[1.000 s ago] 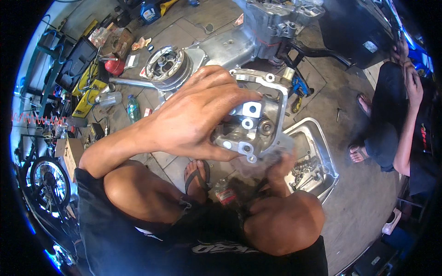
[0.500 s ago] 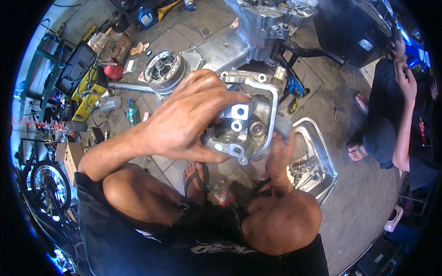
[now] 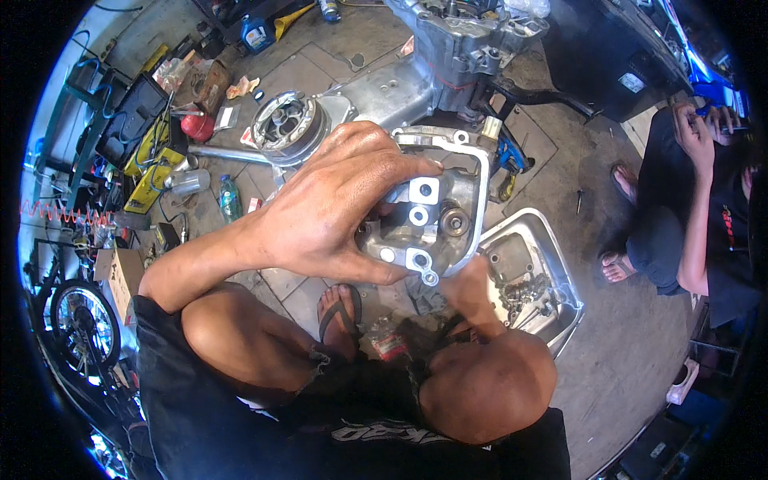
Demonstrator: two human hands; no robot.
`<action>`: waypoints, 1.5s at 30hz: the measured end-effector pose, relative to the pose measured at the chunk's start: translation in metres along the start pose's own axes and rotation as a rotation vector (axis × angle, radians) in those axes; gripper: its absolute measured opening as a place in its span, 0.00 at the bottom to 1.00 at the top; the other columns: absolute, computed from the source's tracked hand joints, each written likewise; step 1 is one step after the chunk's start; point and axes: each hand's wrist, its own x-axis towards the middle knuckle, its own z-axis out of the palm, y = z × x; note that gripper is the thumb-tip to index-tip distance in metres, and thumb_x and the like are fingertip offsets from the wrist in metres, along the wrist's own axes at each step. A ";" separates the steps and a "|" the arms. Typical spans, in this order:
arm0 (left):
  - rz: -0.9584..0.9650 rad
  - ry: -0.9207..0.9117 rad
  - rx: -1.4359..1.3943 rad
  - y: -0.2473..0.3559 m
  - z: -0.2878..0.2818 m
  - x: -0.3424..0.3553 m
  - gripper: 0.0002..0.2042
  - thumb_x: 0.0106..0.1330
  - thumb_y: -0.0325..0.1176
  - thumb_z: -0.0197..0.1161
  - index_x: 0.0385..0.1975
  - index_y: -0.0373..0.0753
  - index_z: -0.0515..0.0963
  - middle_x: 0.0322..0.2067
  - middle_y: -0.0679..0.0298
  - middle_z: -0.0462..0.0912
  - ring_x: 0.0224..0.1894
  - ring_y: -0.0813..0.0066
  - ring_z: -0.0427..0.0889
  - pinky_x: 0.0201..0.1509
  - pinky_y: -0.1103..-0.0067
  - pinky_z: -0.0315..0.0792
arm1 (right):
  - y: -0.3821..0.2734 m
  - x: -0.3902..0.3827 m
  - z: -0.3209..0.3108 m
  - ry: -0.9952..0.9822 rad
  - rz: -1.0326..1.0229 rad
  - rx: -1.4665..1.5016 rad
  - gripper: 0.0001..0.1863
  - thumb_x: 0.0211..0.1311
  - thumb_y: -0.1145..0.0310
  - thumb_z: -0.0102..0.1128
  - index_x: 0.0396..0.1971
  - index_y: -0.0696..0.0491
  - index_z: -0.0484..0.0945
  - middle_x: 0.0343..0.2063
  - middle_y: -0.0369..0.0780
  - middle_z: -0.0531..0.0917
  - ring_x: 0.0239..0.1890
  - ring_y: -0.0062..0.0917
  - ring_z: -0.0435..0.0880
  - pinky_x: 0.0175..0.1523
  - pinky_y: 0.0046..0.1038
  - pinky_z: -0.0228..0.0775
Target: The person sits on the floor and assembles a metal cylinder head by placing small components and a camshaft into the housing, wipes the exterior with a cloth, and uses a metal rod to move parts in a tray.
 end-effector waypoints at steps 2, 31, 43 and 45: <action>0.027 0.038 -0.003 0.003 0.001 0.005 0.42 0.37 0.42 0.80 0.57 0.33 0.73 0.38 0.56 0.77 0.46 0.52 0.77 0.58 0.61 0.67 | 0.039 -0.024 0.038 -0.107 -0.109 -0.136 0.11 0.52 0.71 0.69 0.36 0.56 0.83 0.28 0.45 0.84 0.36 0.39 0.85 0.53 0.39 0.74; 0.005 -0.193 0.219 0.010 -0.002 -0.006 0.42 0.43 0.47 0.78 0.60 0.36 0.70 0.42 0.58 0.78 0.52 0.59 0.76 0.66 0.58 0.60 | 0.030 -0.040 0.042 -0.178 0.180 -0.034 0.12 0.64 0.66 0.66 0.43 0.54 0.80 0.36 0.44 0.84 0.41 0.31 0.83 0.50 0.36 0.72; 0.145 -0.515 0.217 0.006 0.014 -0.006 0.47 0.38 0.52 0.77 0.61 0.36 0.69 0.44 0.59 0.77 0.53 0.60 0.76 0.65 0.60 0.62 | -0.101 0.088 -0.076 0.203 -0.499 -0.095 0.11 0.50 0.73 0.75 0.35 0.53 0.87 0.37 0.40 0.83 0.40 0.34 0.83 0.42 0.34 0.76; 0.156 -0.476 0.221 0.007 0.018 -0.009 0.45 0.40 0.52 0.76 0.60 0.35 0.70 0.45 0.58 0.78 0.55 0.58 0.76 0.65 0.60 0.63 | -0.101 0.088 -0.072 0.125 -0.479 -0.125 0.11 0.51 0.74 0.74 0.37 0.54 0.87 0.38 0.40 0.82 0.39 0.34 0.83 0.43 0.34 0.77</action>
